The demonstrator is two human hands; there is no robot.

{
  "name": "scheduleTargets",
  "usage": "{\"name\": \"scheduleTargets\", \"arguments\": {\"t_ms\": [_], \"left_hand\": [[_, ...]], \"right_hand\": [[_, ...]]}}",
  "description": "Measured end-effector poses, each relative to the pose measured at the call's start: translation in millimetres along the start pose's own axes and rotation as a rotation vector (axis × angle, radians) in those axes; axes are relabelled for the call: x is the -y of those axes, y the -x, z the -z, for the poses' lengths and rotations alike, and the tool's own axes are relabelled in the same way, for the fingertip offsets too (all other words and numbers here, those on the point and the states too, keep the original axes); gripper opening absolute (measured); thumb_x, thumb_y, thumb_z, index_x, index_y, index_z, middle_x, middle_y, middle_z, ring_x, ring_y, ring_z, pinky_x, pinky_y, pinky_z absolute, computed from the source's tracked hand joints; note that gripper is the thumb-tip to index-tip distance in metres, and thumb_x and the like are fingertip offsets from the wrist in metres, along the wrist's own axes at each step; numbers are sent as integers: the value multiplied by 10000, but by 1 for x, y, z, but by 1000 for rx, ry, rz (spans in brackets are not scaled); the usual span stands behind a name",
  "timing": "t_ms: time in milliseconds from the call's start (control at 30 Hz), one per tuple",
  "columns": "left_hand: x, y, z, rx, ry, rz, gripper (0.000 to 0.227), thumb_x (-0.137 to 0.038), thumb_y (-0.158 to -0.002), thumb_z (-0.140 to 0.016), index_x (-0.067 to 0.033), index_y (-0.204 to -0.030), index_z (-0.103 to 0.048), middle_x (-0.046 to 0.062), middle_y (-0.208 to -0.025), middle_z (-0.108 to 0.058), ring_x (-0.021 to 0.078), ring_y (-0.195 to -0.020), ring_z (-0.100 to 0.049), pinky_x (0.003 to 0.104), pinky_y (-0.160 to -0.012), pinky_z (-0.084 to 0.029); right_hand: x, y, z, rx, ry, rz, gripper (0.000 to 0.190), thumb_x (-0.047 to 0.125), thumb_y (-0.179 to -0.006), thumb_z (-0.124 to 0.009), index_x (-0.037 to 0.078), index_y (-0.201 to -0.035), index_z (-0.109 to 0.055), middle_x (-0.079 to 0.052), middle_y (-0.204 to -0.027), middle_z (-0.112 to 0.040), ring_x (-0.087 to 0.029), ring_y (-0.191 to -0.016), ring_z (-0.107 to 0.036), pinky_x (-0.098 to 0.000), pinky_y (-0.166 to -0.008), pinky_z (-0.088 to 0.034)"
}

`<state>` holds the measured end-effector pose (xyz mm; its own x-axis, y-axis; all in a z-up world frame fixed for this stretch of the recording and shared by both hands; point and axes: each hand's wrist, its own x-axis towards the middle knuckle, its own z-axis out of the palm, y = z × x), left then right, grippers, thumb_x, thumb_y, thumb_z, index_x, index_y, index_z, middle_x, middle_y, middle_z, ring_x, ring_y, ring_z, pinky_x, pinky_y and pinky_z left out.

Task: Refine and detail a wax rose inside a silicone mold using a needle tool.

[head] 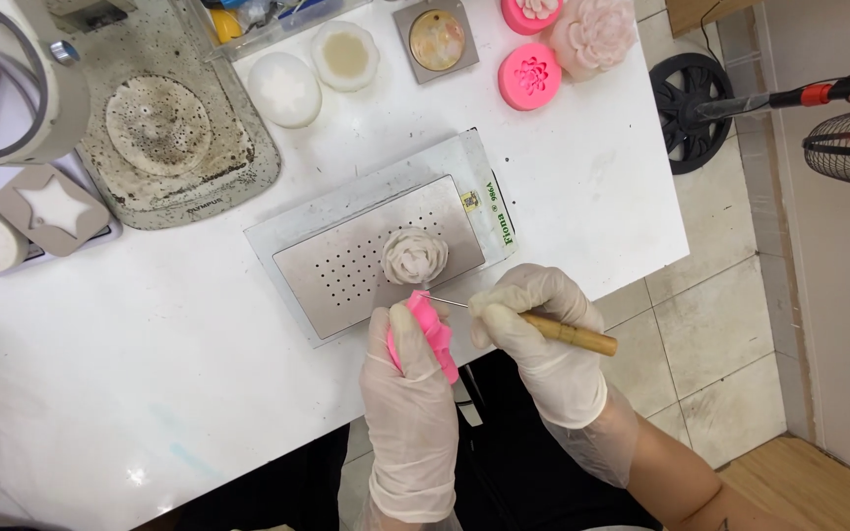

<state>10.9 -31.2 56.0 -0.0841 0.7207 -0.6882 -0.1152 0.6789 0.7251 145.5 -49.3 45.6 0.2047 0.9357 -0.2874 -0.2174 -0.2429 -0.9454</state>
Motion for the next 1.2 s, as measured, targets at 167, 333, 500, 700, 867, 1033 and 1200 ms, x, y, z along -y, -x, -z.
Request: {"name": "scheduleTargets", "arguments": {"t_ms": [167,333,500,700,867,1033,1200], "left_hand": [[-9,-2,-2,-25,-185,9,333,-323,-1059,-457,-34,-967,-596,53,-781,-598,126,-659,-544,283,-588,-495],[-4,-10,-1,-72,-297,-141,325,-333,-1072,-470,-49,-992,-607,35,-770,-636,112,-684,-577,264,-640,-507],[-10,-14,-1,-81,-159,92,322,-329,-1045,-485,-33,-983,-595,70,-767,-605,158,-659,-530,330,-580,-491],[-3,-11,1,-102,-390,-266,268,-277,-1066,-507,-38,-1070,-629,69,-816,-640,172,-723,-604,336,-673,-528],[3,-12,0,-95,-409,-300,273,-286,-1060,-508,-40,-1086,-624,75,-824,-647,175,-738,-630,337,-685,-532],[-6,-15,-4,-119,-278,2,326,-337,-1027,-480,-63,-1117,-631,64,-803,-658,165,-664,-608,321,-574,-524],[4,-13,-1,-114,-255,-131,336,-327,-1058,-475,-43,-1151,-628,59,-882,-684,137,-755,-630,296,-645,-548]], "right_hand": [[-3,-9,2,-10,-12,-111,89,-41,-972,-638,36,-976,-594,-122,-935,-675,-145,-764,-657,-302,-707,-560],[-9,-30,4,-8,56,-111,112,-16,-1002,-632,57,-941,-573,-90,-833,-691,-80,-697,-589,-251,-616,-491],[-9,-36,4,-41,115,-174,71,11,-995,-646,37,-944,-603,-80,-814,-679,-68,-692,-564,-245,-628,-467],[-4,-32,3,-71,24,-172,84,47,-991,-637,52,-927,-584,-77,-881,-711,-83,-698,-617,-245,-609,-486],[-15,-30,8,50,47,-137,61,31,-991,-662,33,-964,-607,-86,-883,-701,-76,-707,-580,-245,-637,-477],[-22,-29,5,-65,79,-168,68,39,-1014,-656,42,-971,-604,-100,-870,-701,-78,-729,-579,-249,-676,-494],[-21,-22,6,8,22,-88,67,49,-1018,-642,60,-996,-579,-103,-940,-711,-91,-784,-635,-249,-702,-515]]}}
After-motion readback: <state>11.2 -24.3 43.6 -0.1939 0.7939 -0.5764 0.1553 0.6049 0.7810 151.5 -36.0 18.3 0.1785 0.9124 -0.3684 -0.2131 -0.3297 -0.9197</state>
